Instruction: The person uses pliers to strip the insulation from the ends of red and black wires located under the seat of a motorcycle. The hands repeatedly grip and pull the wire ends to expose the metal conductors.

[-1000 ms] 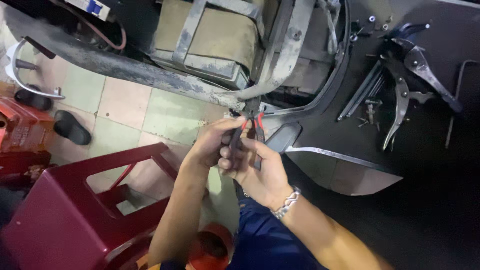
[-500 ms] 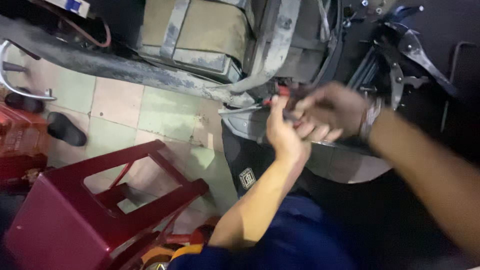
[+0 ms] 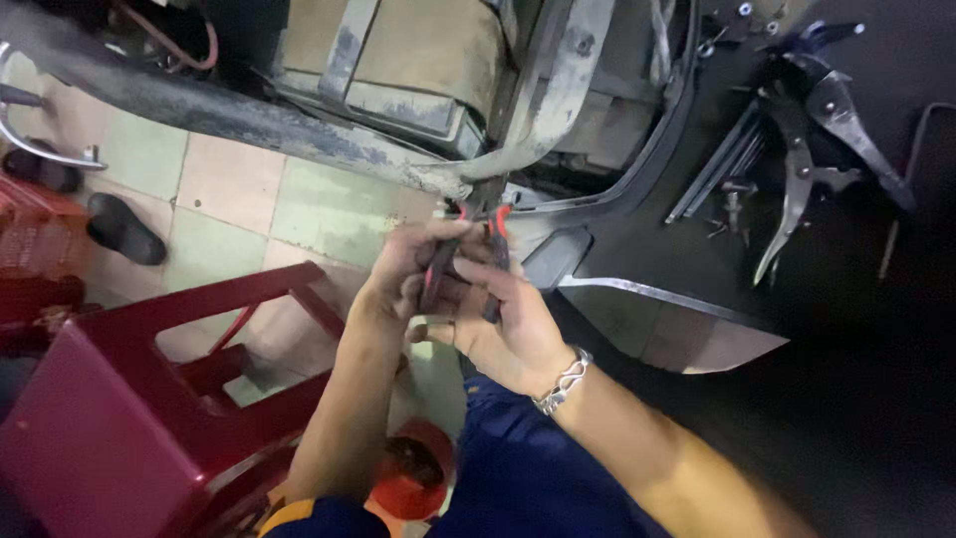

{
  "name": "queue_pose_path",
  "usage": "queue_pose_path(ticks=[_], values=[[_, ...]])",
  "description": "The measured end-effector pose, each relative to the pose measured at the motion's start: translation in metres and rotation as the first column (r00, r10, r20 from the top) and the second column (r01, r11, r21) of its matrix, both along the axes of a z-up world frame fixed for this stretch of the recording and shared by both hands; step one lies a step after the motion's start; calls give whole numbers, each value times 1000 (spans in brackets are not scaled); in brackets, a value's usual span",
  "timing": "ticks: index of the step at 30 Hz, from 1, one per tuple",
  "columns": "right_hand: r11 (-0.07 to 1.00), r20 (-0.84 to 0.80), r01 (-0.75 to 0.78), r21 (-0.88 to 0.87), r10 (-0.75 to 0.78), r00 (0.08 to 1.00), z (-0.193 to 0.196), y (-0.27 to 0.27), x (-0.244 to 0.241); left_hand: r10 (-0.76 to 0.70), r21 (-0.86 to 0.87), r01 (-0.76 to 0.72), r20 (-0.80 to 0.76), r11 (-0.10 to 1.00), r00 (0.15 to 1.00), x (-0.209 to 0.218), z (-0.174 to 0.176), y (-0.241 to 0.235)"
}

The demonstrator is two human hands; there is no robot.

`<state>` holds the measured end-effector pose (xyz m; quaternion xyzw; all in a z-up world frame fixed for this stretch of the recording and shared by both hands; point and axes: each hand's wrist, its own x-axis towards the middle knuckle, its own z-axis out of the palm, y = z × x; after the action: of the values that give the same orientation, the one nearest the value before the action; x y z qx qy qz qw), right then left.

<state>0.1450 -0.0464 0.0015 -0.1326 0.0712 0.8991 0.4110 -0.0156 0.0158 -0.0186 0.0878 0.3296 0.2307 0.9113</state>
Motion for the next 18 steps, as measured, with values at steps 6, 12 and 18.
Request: queue_pose_path(ticks=[6,12,18], values=[[976,166,-192,-100,207,964,-7,2,36,377,-13,-380,-108,925,920,51,-19,-34],[666,474,-730,-151,697,538,-19,99,161,826,258,-789,-270,557,495,186,-55,-30],[403,924,-842,-358,24,-381,23,118,153,850,245,-817,-68,522,523,189,-55,-24]])
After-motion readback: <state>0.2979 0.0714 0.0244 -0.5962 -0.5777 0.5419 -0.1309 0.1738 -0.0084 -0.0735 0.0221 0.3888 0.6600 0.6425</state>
